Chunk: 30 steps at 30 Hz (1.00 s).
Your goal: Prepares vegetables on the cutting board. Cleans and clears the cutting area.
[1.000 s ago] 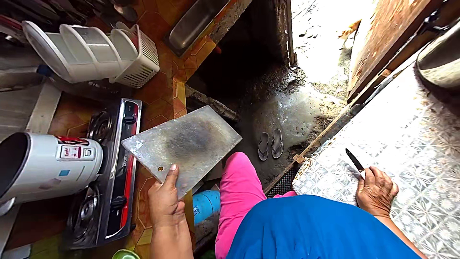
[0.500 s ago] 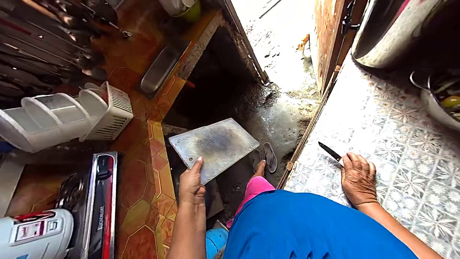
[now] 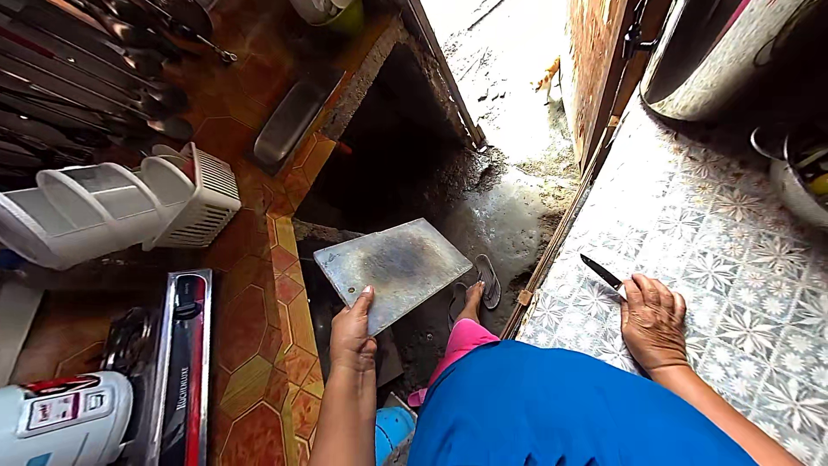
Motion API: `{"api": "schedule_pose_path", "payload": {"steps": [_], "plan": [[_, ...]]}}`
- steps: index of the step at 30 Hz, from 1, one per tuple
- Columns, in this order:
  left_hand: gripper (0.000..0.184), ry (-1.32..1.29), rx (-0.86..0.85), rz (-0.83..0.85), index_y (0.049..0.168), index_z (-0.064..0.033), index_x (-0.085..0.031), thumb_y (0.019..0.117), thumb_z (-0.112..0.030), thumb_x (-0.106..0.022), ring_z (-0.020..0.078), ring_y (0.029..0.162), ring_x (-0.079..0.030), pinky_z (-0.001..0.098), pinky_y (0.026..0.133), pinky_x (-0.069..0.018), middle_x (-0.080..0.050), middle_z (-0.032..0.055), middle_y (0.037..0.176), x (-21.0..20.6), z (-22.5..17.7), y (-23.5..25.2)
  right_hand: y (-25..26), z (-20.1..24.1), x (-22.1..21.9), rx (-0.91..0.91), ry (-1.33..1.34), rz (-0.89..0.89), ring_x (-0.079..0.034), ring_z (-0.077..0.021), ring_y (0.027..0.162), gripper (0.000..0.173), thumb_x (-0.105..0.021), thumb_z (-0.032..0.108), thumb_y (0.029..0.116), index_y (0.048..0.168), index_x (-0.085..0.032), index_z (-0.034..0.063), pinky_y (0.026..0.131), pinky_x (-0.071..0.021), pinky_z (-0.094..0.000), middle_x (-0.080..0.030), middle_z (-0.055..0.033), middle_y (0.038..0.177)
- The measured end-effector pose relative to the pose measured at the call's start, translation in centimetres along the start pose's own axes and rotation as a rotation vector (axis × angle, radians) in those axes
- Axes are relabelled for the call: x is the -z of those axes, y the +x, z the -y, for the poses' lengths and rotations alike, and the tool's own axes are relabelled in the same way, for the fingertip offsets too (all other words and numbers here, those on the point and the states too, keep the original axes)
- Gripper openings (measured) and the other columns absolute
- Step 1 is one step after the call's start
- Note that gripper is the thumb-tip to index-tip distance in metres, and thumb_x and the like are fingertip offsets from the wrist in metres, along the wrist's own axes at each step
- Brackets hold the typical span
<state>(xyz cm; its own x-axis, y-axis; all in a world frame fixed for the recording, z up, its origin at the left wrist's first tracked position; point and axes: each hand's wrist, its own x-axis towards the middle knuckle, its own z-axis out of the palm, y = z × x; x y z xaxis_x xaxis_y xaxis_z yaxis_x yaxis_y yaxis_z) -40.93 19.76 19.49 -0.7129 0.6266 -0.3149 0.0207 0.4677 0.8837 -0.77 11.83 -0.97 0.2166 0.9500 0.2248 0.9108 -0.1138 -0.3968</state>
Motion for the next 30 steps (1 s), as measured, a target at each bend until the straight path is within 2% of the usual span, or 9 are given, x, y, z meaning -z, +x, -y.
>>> {"api": "schedule_pose_path", "payload": {"steps": [5, 15, 20, 25, 30], "plan": [[0.031, -0.003, 0.060, -0.040, 0.124, 0.0050, -0.058, 0.1031, -0.017, -0.061, 0.0175, 0.084, -0.070, 0.0341, 0.075, -0.0595, -0.069, 0.0154, 0.101, 0.1, 1.0, 0.2, -0.2, -0.1, -0.1, 0.003, 0.010, 0.007, -0.052, -0.0470, 0.135, 0.036, -0.046, 0.013, 0.1022, 0.129, -0.066, -0.0001, 0.112, -0.0322, -0.0677, -0.061, -0.0236, 0.139], [0.028, -0.049, 0.048, 0.011, 0.122, 0.0035, -0.058, 0.1049, -0.018, -0.058, 0.0164, 0.081, -0.072, 0.0328, 0.073, -0.0610, -0.071, 0.0130, 0.097, 0.3, -0.2, 0.6, 0.1, 0.1, -0.1, 0.006, 0.010, 0.001, -0.053, -0.0481, 0.134, 0.036, -0.046, 0.013, 0.1015, 0.127, -0.067, -0.0010, 0.111, -0.0326, -0.0684, -0.061, -0.0253, 0.138], [0.026, 0.011, 0.028, 0.015, 0.117, 0.0045, -0.061, 0.1033, -0.018, -0.060, 0.0164, 0.078, -0.072, 0.0329, 0.071, -0.0608, -0.071, 0.0132, 0.093, -0.2, -0.5, 1.6, 0.0, -0.1, -0.1, 0.004, 0.007, -0.004, -0.054, -0.0481, 0.133, 0.036, -0.046, 0.014, 0.1019, 0.128, -0.066, -0.0006, 0.111, -0.0330, -0.0681, -0.062, -0.0248, 0.138], [0.027, 0.093, 0.003, 0.052, 0.116, 0.0047, -0.061, 0.1029, -0.019, -0.061, 0.0161, 0.077, -0.070, 0.0324, 0.070, -0.0596, -0.070, 0.0133, 0.093, -2.5, -1.6, 3.5, -0.1, -0.1, -0.7, 0.007, -0.021, -0.054, -0.056, -0.0472, 0.131, 0.036, -0.045, 0.013, 0.1008, 0.125, -0.068, 0.0004, 0.109, -0.0357, -0.0669, -0.063, -0.0233, 0.136], [0.028, 0.101, -0.025, 0.173, 0.120, 0.0041, -0.060, 0.1041, -0.019, -0.059, 0.0161, 0.079, -0.071, 0.0329, 0.071, -0.0600, -0.070, 0.0134, 0.096, -6.6, -3.7, 5.9, 0.0, -0.2, -1.1, -0.009, -0.004, -0.080, -0.057, -0.0469, 0.129, 0.036, -0.044, 0.012, 0.0997, 0.123, -0.070, 0.0011, 0.109, -0.0375, -0.0660, -0.065, -0.0224, 0.135]]}}
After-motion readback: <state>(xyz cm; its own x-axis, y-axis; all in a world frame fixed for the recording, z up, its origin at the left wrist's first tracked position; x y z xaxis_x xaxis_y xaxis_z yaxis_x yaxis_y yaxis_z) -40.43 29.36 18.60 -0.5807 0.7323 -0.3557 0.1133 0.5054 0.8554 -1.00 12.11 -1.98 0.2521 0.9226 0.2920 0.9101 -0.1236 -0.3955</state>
